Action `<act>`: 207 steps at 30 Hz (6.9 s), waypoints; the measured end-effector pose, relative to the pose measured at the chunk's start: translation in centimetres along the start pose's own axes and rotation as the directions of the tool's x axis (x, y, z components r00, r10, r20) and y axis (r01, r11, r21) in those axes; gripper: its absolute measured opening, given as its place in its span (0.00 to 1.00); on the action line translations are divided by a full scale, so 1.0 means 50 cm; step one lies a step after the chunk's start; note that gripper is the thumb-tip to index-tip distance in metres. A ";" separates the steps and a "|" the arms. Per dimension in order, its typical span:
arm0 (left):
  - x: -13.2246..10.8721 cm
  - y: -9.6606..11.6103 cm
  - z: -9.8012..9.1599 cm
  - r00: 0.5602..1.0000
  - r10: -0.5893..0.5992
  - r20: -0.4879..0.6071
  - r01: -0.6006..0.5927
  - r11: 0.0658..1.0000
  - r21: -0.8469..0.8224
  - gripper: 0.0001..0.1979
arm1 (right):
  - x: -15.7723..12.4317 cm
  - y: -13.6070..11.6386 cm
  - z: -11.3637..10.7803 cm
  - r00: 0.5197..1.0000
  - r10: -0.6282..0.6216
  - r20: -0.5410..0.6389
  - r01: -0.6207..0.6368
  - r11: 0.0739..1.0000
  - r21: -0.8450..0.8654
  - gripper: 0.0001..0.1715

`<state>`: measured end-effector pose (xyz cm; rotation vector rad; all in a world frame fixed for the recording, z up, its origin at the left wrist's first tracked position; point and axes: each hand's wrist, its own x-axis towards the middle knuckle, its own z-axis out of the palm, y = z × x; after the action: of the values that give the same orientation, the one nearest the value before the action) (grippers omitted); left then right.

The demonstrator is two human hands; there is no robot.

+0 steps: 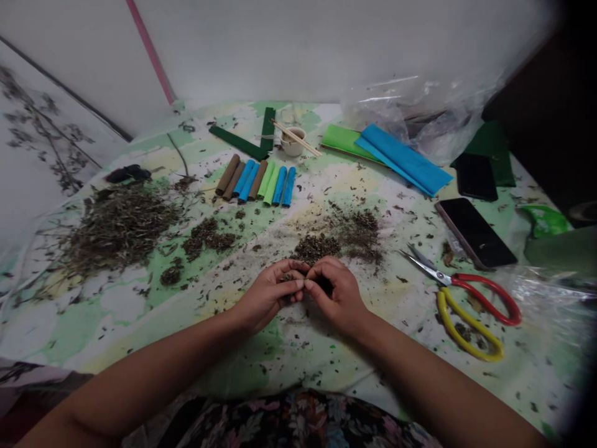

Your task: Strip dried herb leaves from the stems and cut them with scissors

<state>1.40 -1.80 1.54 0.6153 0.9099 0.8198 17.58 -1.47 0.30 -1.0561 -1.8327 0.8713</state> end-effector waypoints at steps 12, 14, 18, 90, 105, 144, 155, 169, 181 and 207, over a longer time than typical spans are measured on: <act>-0.002 0.000 0.004 0.999 0.007 -0.037 -0.004 0.997 0.071 0.13 | 0.003 0.003 -0.005 0.993 0.036 -0.112 -0.035 0.999 0.011 0.11; -0.002 0.002 0.004 0.999 0.004 -0.037 -0.002 0.999 0.049 0.12 | 0.003 0.005 -0.005 0.994 0.035 -0.108 -0.036 0.999 -0.009 0.14; 0.002 0.008 0.003 1.000 -0.009 0.018 0.010 0.997 -0.075 0.09 | 0.004 0.006 -0.004 0.990 0.026 -0.137 -0.030 0.999 -0.029 0.11; 0.001 -0.012 -0.008 0.986 0.014 0.166 -0.071 0.935 0.346 0.10 | 0.007 0.007 0.001 0.998 0.040 -0.056 -0.041 0.999 -0.025 0.06; 0.002 -0.008 -0.001 1.000 -0.005 -0.003 0.005 0.976 0.217 0.12 | 0.008 0.009 0.000 0.995 0.042 -0.095 -0.043 0.999 -0.008 0.09; 0.002 -0.005 0.003 0.999 -0.015 -0.035 0.022 0.978 0.207 0.13 | 0.007 0.006 -0.003 0.989 0.052 -0.141 -0.047 0.998 0.038 0.06; 0.000 -0.003 0.006 0.999 -0.016 -0.036 0.024 0.977 0.213 0.13 | 0.008 0.006 -0.004 0.990 0.054 -0.131 -0.048 0.998 0.044 0.09; 0.001 -0.002 0.002 0.999 -0.028 -0.039 0.034 0.984 0.175 0.10 | 0.004 0.004 0.002 0.997 0.031 -0.074 -0.028 0.999 0.034 0.06; 0.004 -0.004 0.004 0.996 -0.018 -0.089 0.030 0.990 0.140 0.11 | 0.008 0.009 -0.008 0.991 0.044 -0.125 -0.041 0.999 0.033 0.14; 0.007 -0.011 -0.009 1.000 0.017 0.004 -0.017 1.000 0.024 0.13 | 0.005 0.004 -0.001 0.999 -0.045 -0.011 0.045 0.999 -0.008 0.04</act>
<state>1.33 -1.77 0.78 0.6460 0.9131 0.8234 17.62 -1.17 0.23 -1.0189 -1.8449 0.8301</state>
